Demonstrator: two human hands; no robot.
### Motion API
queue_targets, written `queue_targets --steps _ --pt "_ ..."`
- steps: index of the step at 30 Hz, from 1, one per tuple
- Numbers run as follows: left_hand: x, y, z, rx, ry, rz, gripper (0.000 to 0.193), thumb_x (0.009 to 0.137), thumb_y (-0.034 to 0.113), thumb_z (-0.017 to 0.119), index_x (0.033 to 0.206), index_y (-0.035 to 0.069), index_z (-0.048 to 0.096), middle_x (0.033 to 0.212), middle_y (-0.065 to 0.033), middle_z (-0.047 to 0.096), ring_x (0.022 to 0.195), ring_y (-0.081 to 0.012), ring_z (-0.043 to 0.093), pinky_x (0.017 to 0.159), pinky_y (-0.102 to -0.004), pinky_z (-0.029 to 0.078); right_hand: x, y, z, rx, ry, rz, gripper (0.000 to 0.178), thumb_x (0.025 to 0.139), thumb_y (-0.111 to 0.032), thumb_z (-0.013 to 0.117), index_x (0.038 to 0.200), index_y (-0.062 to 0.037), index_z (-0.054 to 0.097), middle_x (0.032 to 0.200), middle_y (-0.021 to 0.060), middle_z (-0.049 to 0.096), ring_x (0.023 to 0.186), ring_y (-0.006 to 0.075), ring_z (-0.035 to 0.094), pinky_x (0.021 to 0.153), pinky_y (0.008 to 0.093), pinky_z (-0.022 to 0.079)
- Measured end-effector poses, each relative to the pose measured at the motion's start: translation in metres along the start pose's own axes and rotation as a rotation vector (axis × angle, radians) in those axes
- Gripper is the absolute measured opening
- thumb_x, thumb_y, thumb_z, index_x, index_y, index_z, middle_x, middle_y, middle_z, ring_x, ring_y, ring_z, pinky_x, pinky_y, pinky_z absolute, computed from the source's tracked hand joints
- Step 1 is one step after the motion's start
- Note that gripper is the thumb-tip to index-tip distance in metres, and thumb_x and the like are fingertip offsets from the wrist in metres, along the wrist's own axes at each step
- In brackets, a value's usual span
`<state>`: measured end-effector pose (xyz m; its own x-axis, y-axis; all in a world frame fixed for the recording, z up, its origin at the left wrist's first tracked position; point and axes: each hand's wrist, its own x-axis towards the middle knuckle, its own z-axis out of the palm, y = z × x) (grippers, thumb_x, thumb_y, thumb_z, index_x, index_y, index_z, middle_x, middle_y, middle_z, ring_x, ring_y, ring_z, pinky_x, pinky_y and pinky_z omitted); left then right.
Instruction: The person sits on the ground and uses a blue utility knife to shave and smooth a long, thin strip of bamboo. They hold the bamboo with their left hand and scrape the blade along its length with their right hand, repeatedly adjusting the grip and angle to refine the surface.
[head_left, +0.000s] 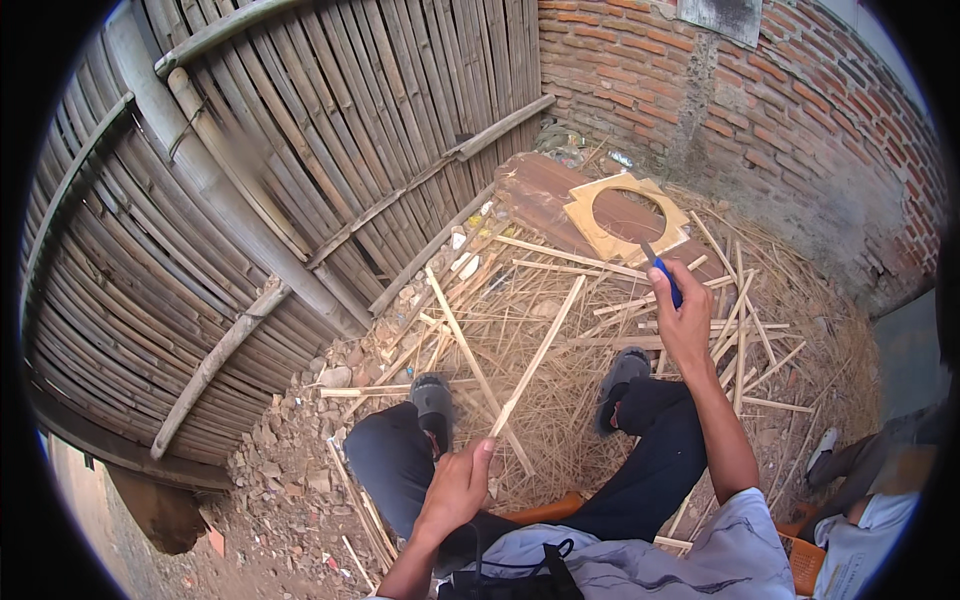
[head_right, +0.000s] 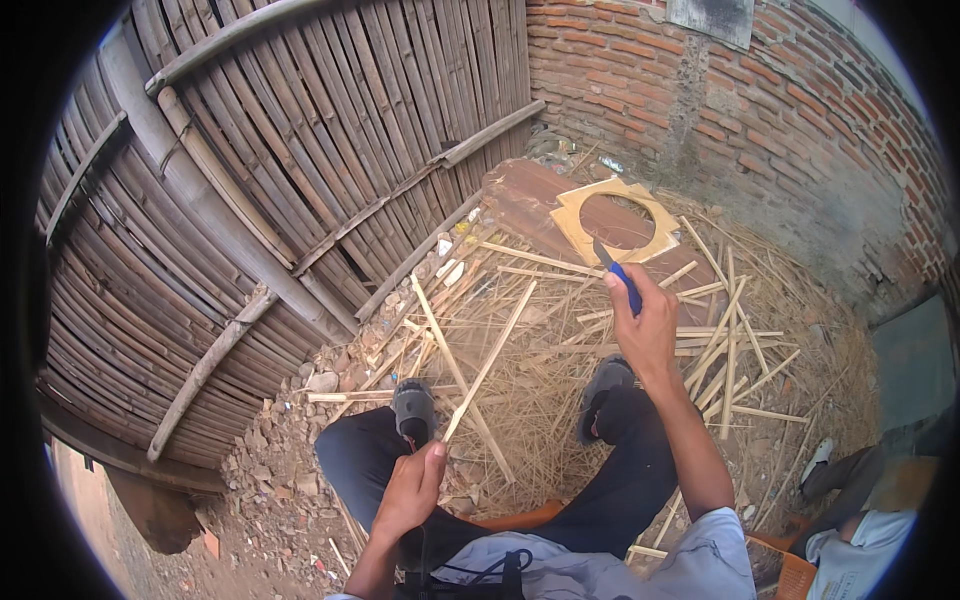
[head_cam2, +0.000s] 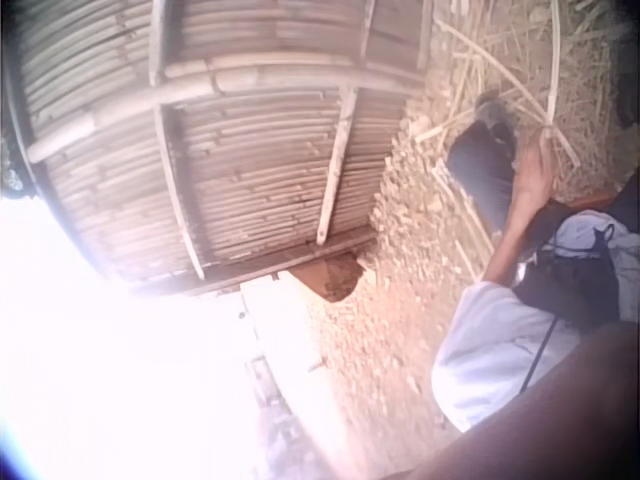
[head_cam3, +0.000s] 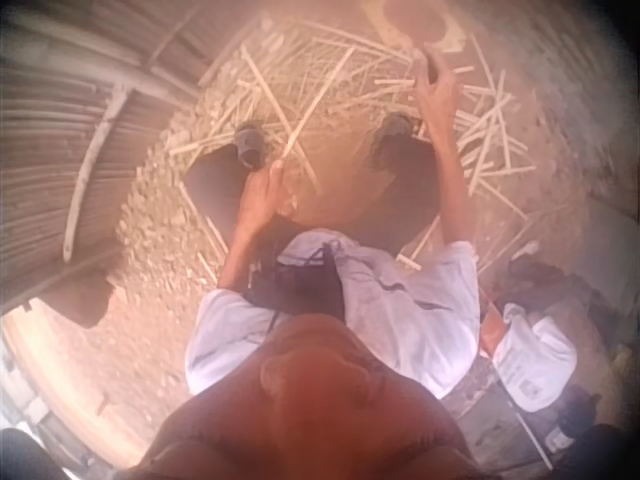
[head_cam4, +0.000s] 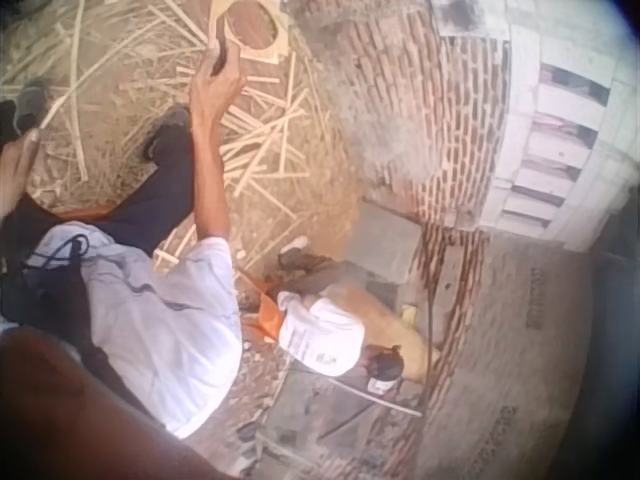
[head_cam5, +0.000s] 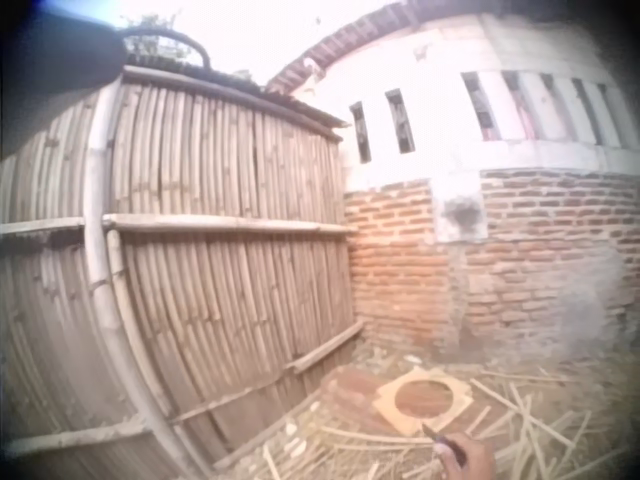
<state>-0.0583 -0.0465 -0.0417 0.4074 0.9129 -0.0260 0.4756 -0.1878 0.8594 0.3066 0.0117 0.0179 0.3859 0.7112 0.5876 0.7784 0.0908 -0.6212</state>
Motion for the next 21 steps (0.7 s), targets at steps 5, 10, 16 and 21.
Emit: queue_targets --steps 5,10,16,21 --pt "0.015 -0.012 -0.015 -0.07 0.094 -0.053 0.045 0.119 0.032 0.047 0.089 0.0 0.056 0.063 -0.0076 0.051 0.058 -0.0173 0.047 0.058 -0.0388 0.042 0.016 -0.005 0.002 0.426 -0.118 0.155 0.031 0.109 -0.032 0.069 0.111 -0.0016 0.072 0.074 -0.0042 0.057 0.063 0.0054 0.042 0.058 0.0286 0.032" --pt "0.018 0.01 -0.013 -0.092 0.1 -0.026 0.038 0.115 0.03 0.057 0.098 -0.003 0.061 0.064 -0.0195 0.055 0.055 -0.033 0.052 0.059 -0.0452 0.043 0.02 -0.045 0.021 0.799 -0.544 0.377 0.042 0.105 -0.035 0.075 0.132 -0.003 0.07 0.084 -0.0047 0.065 0.066 0.0011 0.046 0.061 0.0235 0.035" --pt "0.024 0.021 -0.004 -0.08 -0.008 -0.032 0.036 0.115 0.032 0.056 0.108 -0.002 0.064 0.072 -0.0225 0.062 0.065 -0.0378 0.063 0.065 -0.0493 0.047 0.022 -0.052 0.044 0.77 -0.62 0.336 0.041 0.101 -0.028 0.081 0.129 0.001 0.074 0.105 0.0049 0.078 0.085 0.0064 0.065 0.075 0.0263 0.05" --pt "0.049 0.023 -0.008 -0.072 -0.142 0.008 0.038 0.116 0.037 0.056 0.117 0.0 0.064 0.075 -0.0135 0.067 0.07 -0.0277 0.069 0.068 -0.0446 0.051 0.025 -0.039 0.052 0.777 -0.592 0.377 0.036 0.1 -0.024 0.083 0.125 0.0015 0.076 0.107 0.0062 0.079 0.096 0.0101 0.071 0.085 0.0292 0.054"
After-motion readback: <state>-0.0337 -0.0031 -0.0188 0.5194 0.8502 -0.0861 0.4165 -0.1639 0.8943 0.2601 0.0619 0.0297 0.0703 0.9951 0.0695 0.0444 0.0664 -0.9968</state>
